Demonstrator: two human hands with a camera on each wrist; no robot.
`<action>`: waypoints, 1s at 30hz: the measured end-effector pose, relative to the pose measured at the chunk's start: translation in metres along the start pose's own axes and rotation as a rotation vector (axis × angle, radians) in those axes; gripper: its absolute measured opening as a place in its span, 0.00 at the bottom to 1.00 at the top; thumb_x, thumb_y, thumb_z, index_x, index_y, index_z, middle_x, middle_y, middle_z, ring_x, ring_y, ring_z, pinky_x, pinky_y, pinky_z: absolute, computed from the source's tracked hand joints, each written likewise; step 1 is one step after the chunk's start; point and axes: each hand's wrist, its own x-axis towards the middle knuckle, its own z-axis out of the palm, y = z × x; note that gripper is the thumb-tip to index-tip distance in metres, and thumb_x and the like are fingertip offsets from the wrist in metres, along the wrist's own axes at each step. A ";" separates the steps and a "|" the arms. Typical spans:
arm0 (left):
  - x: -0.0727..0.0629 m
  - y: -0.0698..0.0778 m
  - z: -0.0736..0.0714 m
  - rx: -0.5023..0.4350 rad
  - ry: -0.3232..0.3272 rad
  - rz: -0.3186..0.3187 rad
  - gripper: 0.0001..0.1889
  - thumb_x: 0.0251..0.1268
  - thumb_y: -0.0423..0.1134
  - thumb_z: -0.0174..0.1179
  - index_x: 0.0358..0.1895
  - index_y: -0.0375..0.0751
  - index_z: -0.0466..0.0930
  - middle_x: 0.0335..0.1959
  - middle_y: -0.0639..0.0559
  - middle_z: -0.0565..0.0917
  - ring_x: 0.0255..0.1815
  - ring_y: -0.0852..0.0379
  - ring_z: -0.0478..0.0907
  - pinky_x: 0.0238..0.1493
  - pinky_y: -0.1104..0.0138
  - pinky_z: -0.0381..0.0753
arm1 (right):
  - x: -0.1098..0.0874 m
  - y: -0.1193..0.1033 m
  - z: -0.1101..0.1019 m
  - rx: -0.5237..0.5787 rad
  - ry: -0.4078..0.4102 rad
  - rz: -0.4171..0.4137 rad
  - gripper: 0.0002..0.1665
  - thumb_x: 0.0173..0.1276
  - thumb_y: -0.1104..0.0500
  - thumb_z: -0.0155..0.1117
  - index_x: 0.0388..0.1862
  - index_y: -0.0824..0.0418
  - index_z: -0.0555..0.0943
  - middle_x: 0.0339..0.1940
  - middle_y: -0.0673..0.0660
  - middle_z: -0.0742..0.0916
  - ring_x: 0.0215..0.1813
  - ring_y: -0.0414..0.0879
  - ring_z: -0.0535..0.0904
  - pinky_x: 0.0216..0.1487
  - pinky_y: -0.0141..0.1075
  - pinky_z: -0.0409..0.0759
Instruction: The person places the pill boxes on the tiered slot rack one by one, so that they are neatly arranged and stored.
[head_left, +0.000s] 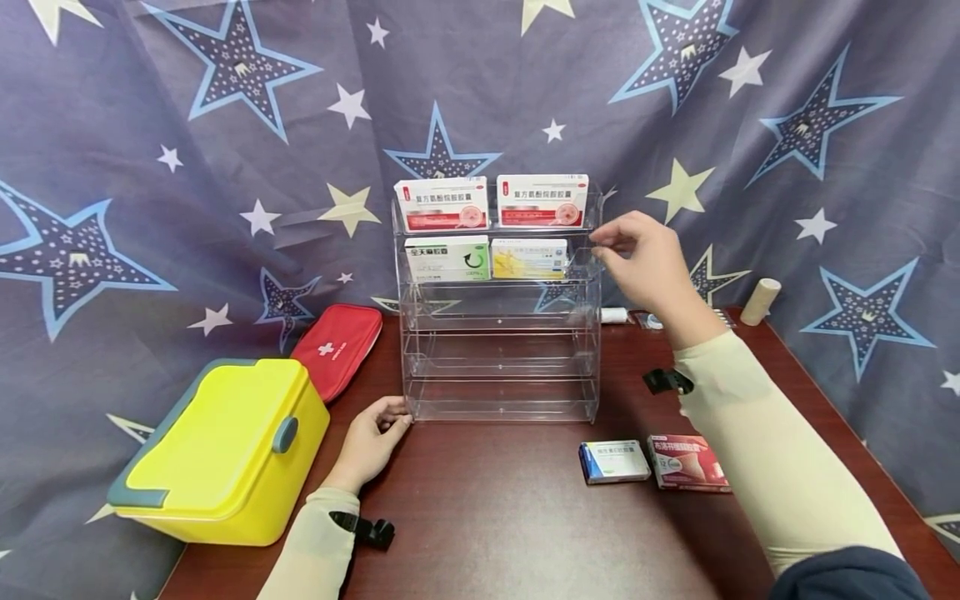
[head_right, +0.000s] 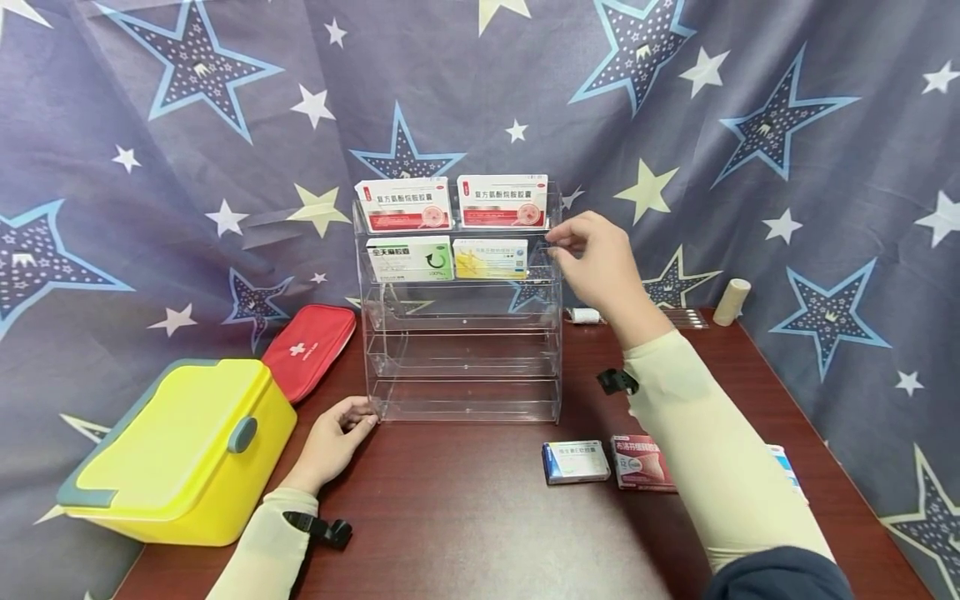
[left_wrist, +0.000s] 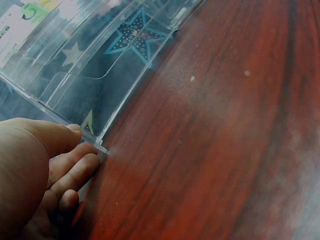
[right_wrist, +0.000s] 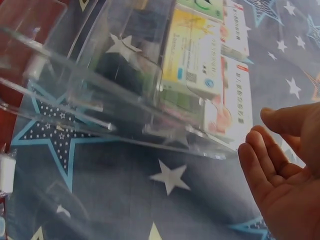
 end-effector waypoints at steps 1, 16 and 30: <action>0.000 0.000 0.000 0.000 0.001 0.002 0.13 0.71 0.32 0.69 0.56 0.41 0.85 0.44 0.50 0.89 0.45 0.55 0.84 0.51 0.65 0.78 | -0.005 0.001 -0.005 0.003 0.000 0.004 0.06 0.69 0.68 0.70 0.43 0.62 0.90 0.42 0.55 0.87 0.45 0.50 0.88 0.48 0.30 0.82; 0.001 -0.004 0.000 0.000 0.006 0.026 0.13 0.71 0.33 0.69 0.55 0.41 0.85 0.43 0.51 0.89 0.44 0.56 0.85 0.50 0.66 0.78 | -0.110 0.066 -0.083 -0.010 -0.041 0.062 0.14 0.66 0.66 0.77 0.50 0.59 0.89 0.39 0.55 0.88 0.39 0.31 0.81 0.43 0.19 0.75; 0.001 -0.005 0.000 -0.005 -0.004 0.020 0.14 0.72 0.33 0.68 0.57 0.41 0.85 0.45 0.51 0.89 0.46 0.56 0.84 0.51 0.65 0.78 | -0.233 0.172 -0.150 -0.100 -0.302 0.400 0.30 0.73 0.52 0.73 0.67 0.66 0.79 0.54 0.51 0.87 0.46 0.21 0.79 0.40 0.20 0.78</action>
